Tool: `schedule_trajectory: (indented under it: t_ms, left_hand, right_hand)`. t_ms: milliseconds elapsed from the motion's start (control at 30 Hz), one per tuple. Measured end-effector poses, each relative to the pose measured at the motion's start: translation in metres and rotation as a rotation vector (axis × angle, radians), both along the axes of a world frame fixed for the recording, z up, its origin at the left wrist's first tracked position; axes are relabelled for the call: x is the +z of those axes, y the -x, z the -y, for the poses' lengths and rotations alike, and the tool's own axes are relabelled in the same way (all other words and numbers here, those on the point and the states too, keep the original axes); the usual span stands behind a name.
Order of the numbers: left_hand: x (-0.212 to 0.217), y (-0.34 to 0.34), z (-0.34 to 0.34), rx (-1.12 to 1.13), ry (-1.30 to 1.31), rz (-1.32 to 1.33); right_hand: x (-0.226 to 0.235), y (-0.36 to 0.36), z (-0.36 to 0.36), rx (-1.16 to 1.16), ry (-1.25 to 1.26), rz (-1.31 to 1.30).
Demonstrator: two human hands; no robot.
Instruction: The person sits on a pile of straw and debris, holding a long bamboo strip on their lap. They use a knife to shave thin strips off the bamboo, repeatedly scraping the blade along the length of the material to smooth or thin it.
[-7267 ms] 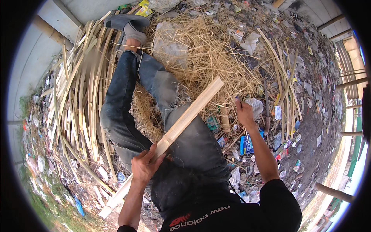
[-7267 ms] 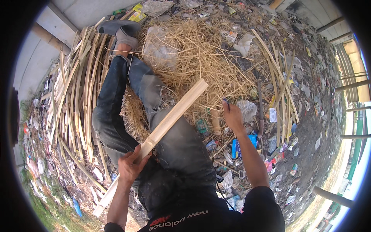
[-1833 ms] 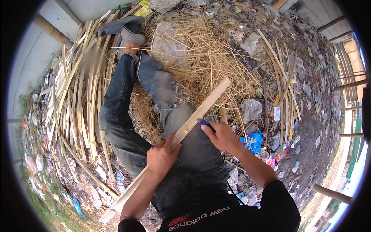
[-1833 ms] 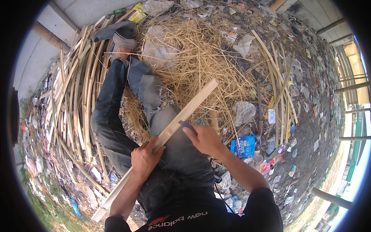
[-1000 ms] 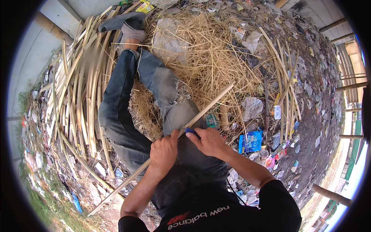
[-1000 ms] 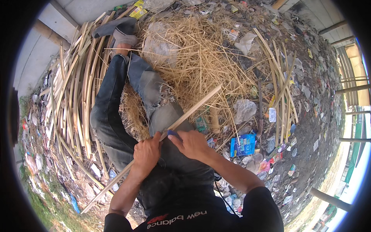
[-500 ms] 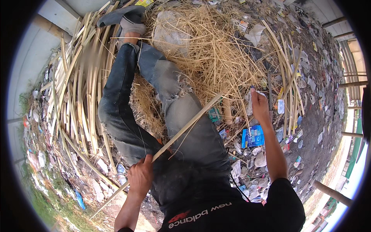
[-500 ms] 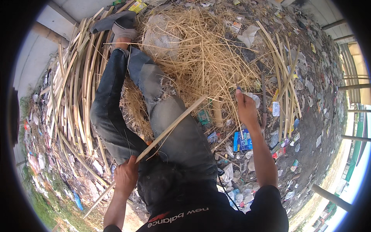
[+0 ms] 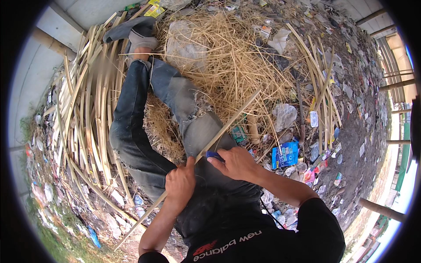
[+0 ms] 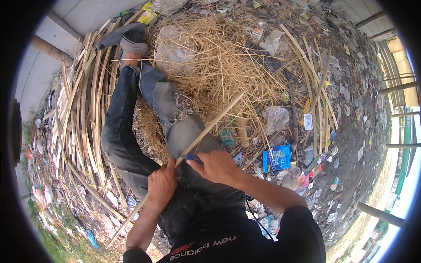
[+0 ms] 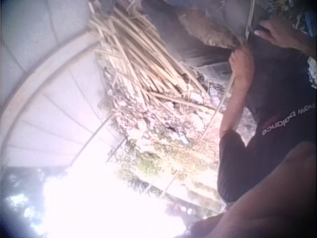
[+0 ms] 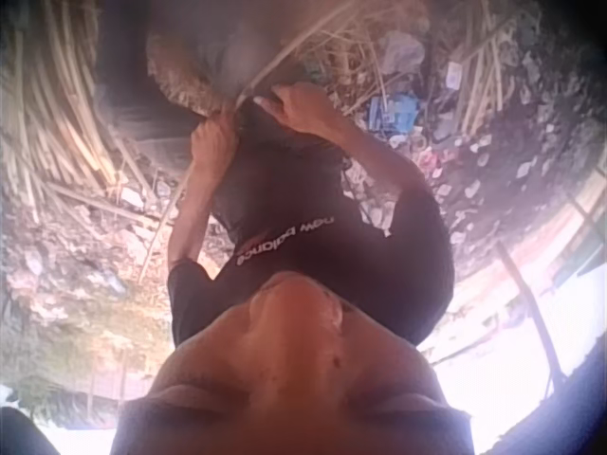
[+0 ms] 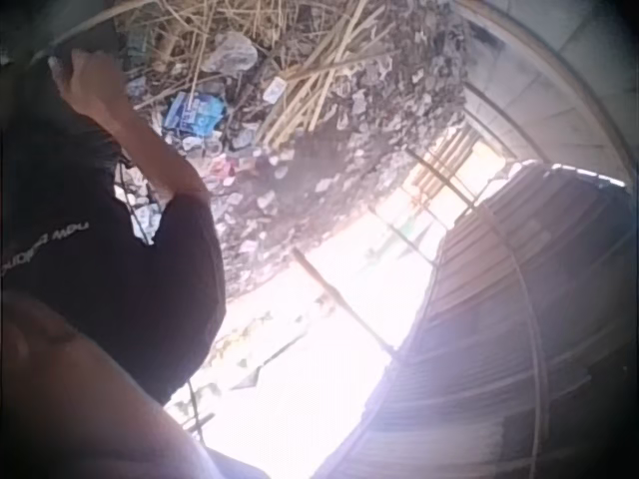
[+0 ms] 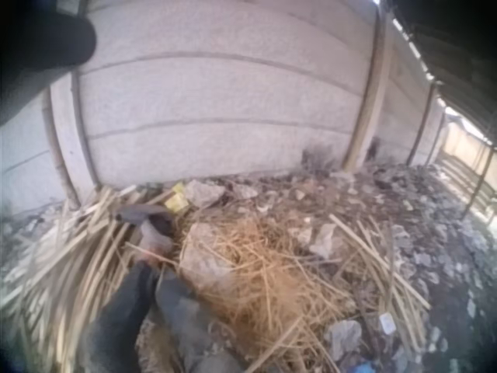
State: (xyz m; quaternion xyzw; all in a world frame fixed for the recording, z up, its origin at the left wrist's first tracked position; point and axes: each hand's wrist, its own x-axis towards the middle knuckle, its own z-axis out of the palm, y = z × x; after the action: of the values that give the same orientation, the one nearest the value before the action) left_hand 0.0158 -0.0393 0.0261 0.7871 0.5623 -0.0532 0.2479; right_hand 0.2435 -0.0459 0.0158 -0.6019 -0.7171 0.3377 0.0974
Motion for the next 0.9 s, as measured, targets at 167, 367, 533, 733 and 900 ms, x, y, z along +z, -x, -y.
schedule_trajectory:
  t_ms: [167,367,533,733,900]
  left_hand:
    - [0.011,0.007,0.009,0.016,0.011,-0.026]
    - [-0.002,0.0,0.006,-0.009,0.007,0.006]
    - [0.012,0.011,0.006,0.052,0.055,-0.015]
    - [0.007,0.021,0.02,0.091,0.071,0.045]
    - [0.003,0.028,0.011,0.068,0.123,0.103]
  right_hand:
    - [-0.031,-0.053,-0.028,-0.259,-0.101,0.05]
    - [-0.004,-0.016,-0.007,0.016,-0.058,0.061]
    - [-0.033,-0.048,-0.032,-0.353,-0.196,-0.001]
    - [-0.031,-0.092,-0.032,-0.508,0.028,-0.093]
    - [-0.024,-0.065,-0.013,-0.472,-0.08,-0.161]
